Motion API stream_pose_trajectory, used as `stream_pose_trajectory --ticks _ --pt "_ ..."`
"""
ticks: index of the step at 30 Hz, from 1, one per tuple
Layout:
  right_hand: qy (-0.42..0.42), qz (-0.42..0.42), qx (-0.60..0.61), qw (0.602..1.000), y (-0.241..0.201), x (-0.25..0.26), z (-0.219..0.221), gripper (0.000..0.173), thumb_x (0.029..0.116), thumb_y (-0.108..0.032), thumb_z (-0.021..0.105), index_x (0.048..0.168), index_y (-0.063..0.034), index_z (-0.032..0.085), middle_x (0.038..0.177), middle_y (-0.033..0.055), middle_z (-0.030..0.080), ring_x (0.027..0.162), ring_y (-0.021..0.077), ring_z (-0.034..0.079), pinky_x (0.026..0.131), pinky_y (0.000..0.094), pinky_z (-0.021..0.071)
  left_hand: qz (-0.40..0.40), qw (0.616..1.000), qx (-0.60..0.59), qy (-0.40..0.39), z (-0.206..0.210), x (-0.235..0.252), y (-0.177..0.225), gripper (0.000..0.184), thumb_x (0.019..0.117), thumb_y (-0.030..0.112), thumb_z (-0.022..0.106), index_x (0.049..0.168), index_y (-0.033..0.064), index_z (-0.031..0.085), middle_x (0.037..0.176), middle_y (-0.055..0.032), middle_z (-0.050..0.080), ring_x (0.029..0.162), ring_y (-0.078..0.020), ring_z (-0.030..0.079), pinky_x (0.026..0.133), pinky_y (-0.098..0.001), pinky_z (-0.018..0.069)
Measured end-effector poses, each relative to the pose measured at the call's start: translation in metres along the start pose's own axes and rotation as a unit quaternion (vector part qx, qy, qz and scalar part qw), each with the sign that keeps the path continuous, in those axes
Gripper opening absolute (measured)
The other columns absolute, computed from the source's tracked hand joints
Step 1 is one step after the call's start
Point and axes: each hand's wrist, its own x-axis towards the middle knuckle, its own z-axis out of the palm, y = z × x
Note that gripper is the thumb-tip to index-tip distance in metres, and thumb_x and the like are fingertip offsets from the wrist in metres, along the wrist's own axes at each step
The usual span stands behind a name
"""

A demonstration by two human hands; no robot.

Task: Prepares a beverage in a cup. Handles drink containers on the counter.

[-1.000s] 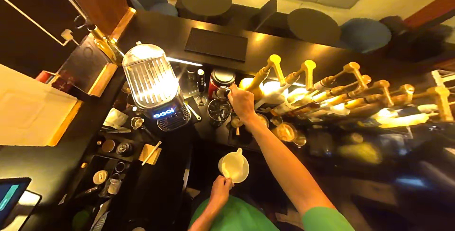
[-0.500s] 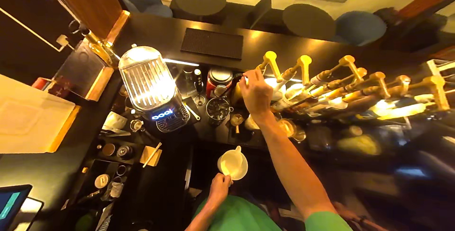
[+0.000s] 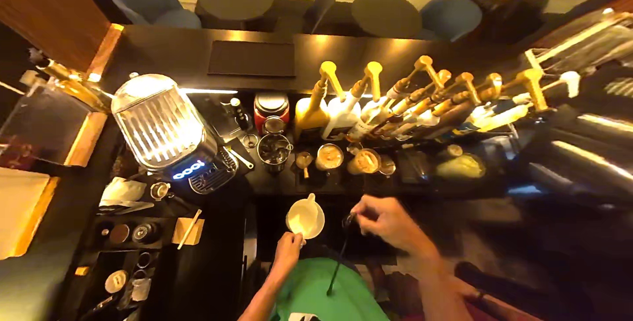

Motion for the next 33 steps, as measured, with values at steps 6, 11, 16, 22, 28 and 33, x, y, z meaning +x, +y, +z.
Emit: stream_pose_trajectory --ticks 6,11,16,22,28,33 --pt "0.083 0.033 0.233 0.968 0.052 -0.036 0.021 0.005 0.0951 -0.009 0.064 0.099 -0.0052 0.065 0.086 0.0038 0.072 0.069 0.0141 0.07 0.063 0.0296 0.0611 0.002 1.0 0.025 -0.005 0.015 0.004 0.015 0.042 0.1096 0.033 0.043 0.108 0.0003 0.07 0.106 -0.0155 0.07 0.096 -0.0262 0.069 0.09 -0.0469 0.0563" --pt "0.07 0.01 0.404 0.912 0.067 -0.035 0.035 0.01 0.1048 -0.013 0.051 0.107 -0.0027 0.051 0.1 0.0205 0.075 0.089 0.0314 0.076 0.081 0.0423 0.0625 0.004 1.0 0.028 0.009 0.035 0.004 0.028 0.04 0.1095 0.031 0.044 0.108 0.0003 0.069 0.104 -0.0142 0.071 0.094 -0.0242 0.07 0.089 -0.0444 0.0573" --pt "0.025 0.011 0.552 0.834 0.066 -0.049 0.052 0.027 0.1107 -0.033 0.038 0.118 -0.0097 0.048 0.089 0.0154 0.072 0.083 0.0279 0.074 0.079 0.0408 0.0609 0.007 1.0 0.016 0.017 0.055 0.001 0.036 0.039 0.1097 0.03 0.044 0.106 0.0001 0.069 0.102 -0.014 0.07 0.091 -0.0234 0.07 0.088 -0.0439 0.0574" --pt "-0.073 0.0 0.502 0.862 0.08 -0.084 0.071 0.03 0.1103 -0.025 0.044 0.126 -0.0056 0.06 0.088 0.0069 0.066 0.081 0.0156 0.065 0.08 0.035 0.0565 0.016 0.999 0.034 0.022 0.07 -0.001 0.044 0.042 0.11 0.032 0.041 0.106 0.0019 0.071 0.103 -0.0138 0.07 0.095 -0.0244 0.069 0.09 -0.0468 0.0565" --pt "0.085 0.111 0.547 0.825 0.093 -0.085 0.047 0.032 0.1081 -0.033 0.05 0.111 -0.0058 0.066 0.073 -0.0019 0.061 0.065 0.0068 0.058 0.067 0.0256 0.0535 0.033 0.997 0.057 0.033 0.069 -0.004 0.045 0.044 0.1102 0.035 0.04 0.101 0.0064 0.072 0.098 -0.0095 0.069 0.091 -0.0213 0.067 0.086 -0.0451 0.0546" --pt "-0.016 0.129 0.472 0.872 0.106 -0.086 0.063 0.04 0.111 -0.035 0.04 0.122 -0.0036 0.063 0.085 0.0035 0.065 0.076 0.013 0.062 0.075 0.0317 0.0556 0.051 0.996 0.074 0.025 0.057 -0.005 0.055 0.043 0.1102 0.034 0.04 0.1 0.0048 0.07 0.092 -0.008 0.068 0.086 -0.0192 0.065 0.082 -0.0422 0.0541"
